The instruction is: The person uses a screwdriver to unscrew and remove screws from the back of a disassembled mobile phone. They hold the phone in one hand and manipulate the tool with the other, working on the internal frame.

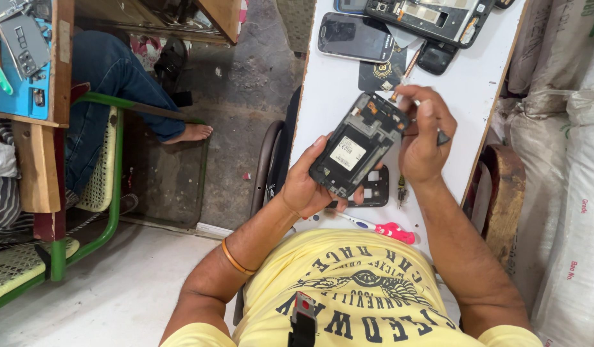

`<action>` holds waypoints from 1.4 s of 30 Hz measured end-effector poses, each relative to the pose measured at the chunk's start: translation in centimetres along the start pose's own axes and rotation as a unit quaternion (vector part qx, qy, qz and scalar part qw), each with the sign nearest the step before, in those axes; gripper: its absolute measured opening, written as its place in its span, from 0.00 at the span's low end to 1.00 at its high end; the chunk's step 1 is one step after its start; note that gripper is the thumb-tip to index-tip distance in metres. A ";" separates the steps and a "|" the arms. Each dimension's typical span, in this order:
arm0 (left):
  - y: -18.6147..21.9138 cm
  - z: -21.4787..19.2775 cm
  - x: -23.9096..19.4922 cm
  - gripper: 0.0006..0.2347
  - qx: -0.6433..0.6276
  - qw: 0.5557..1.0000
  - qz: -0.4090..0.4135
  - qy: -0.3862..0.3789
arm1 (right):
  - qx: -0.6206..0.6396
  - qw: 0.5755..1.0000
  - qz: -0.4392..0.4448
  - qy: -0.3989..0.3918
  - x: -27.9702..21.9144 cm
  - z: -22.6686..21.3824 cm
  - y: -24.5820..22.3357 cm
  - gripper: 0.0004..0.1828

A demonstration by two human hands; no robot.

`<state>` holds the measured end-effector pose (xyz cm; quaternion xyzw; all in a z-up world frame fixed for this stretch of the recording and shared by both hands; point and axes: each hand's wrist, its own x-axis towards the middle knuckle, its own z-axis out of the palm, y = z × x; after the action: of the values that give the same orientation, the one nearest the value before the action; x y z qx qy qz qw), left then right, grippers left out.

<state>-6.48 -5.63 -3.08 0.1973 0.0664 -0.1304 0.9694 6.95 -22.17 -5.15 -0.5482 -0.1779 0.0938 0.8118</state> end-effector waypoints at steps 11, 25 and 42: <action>1.0 0.9 0.1 0.25 0.101 0.991 0.084 0.027 | -0.305 0.924 -0.221 -0.070 -0.7 1.1 -2.1 0.09; -0.3 0.0 0.1 0.21 0.072 0.992 0.098 0.035 | -0.396 0.875 -0.262 -0.092 -1.0 2.1 -2.1 0.09; -0.1 0.6 0.4 0.30 0.034 0.992 0.125 0.000 | -0.376 0.879 -0.283 -0.076 -1.1 1.4 -1.9 0.09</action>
<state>-6.05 -6.06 -2.65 0.2369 0.0370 -0.0099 0.9708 5.29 -22.09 -3.16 -0.7297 -0.4083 -0.1728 0.5205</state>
